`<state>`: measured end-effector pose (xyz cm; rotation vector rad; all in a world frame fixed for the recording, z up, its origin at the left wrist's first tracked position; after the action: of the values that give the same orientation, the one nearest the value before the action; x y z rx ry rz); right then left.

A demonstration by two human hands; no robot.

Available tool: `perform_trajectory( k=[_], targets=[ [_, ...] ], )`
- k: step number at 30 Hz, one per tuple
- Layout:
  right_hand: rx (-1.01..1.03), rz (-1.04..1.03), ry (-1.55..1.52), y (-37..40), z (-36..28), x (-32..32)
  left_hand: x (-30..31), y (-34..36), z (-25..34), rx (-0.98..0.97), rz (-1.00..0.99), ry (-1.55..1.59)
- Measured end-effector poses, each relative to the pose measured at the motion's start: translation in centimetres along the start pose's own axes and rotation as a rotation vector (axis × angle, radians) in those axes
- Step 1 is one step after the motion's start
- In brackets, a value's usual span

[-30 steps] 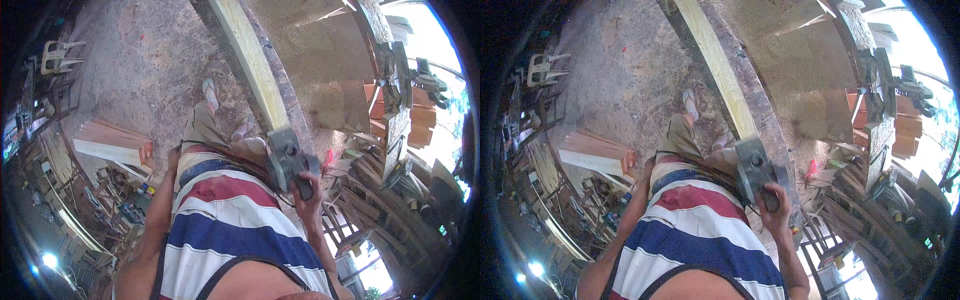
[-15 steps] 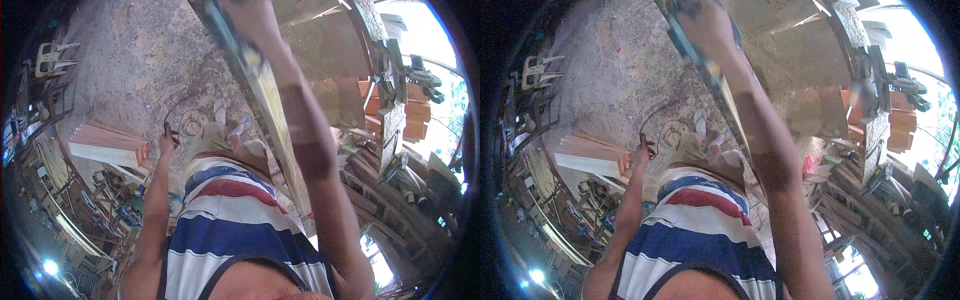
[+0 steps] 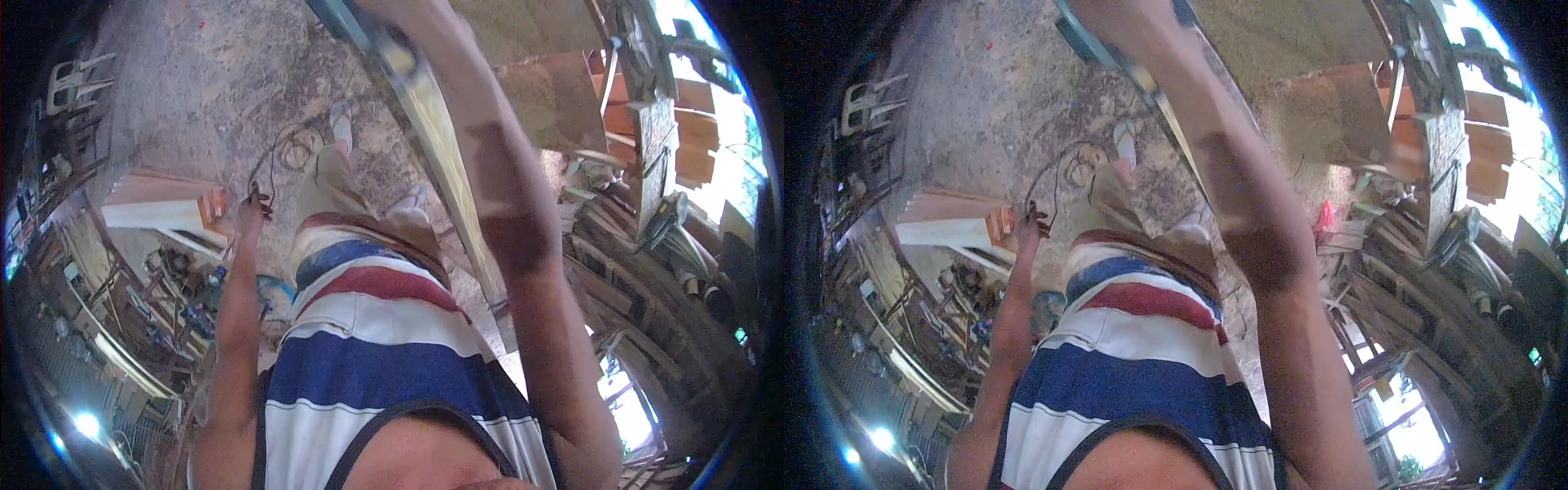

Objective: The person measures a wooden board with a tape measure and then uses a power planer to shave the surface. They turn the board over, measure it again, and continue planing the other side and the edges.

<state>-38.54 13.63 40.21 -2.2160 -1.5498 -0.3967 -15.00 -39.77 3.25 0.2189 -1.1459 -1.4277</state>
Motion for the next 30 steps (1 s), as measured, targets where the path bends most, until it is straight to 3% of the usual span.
perform_trajectory(
  k=[2,5,8,10,13,14,15,18,21,26,28,30],
  targets=[
    [-0.081,0.035,-0.012,12.1,0.2,5.5,-2.1,2.1,-4.8,-0.108,-0.082,0.031],
    [-0.233,0.000,0.004,29.5,0.2,13.4,-5.5,5.7,-9.8,-0.382,-0.169,-0.250],
    [-0.423,-0.038,0.136,46.0,1.7,20.1,-8.5,13.5,-5.5,-0.423,-0.104,-0.540],
    [-0.621,-0.050,0.088,55.2,3.2,23.4,-10.2,14.7,-3.7,-0.521,-0.098,-0.670],
    [-0.580,0.021,0.063,60.1,3.0,25.6,-12.5,14.8,-2.0,-0.618,-0.135,-0.775],
    [-0.552,0.007,0.091,59.6,2.7,25.5,-13.1,14.5,-0.9,-0.650,-0.143,-0.792],
    [-0.528,-0.007,0.120,58.1,2.5,24.9,-13.4,14.5,-0.1,-0.529,-0.143,-0.675],
    [-0.446,0.008,0.101,51.1,1.8,22.2,-14.8,13.9,1.6,-0.570,-0.272,-0.593],
    [-0.396,0.067,0.005,42.4,1.1,18.6,-13.9,9.7,-1.8,-0.502,-0.224,-0.447],
    [-0.292,0.039,0.067,27.7,0.9,11.6,-11.4,8.7,-4.5,-0.534,-0.170,-0.596],
    [-0.209,0.044,0.059,21.0,1.1,8.8,-9.8,8.8,-6.8,-0.300,-0.111,-0.390],
    [-0.205,0.032,0.096,14.2,1.0,5.9,-8.6,9.1,-8.4,-0.215,-0.059,-0.206]
  ],
)
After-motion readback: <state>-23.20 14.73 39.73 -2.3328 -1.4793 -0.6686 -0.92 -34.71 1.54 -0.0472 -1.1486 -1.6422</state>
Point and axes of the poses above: each hand's wrist, its own y-axis away from the middle knuckle, its own x-axis out of the back of the hand, z = x × y, the point moved 9 cm from there along -y, towards the middle knuckle, and after that the axes turned 5 degrees about z, right-handed, at the moved point
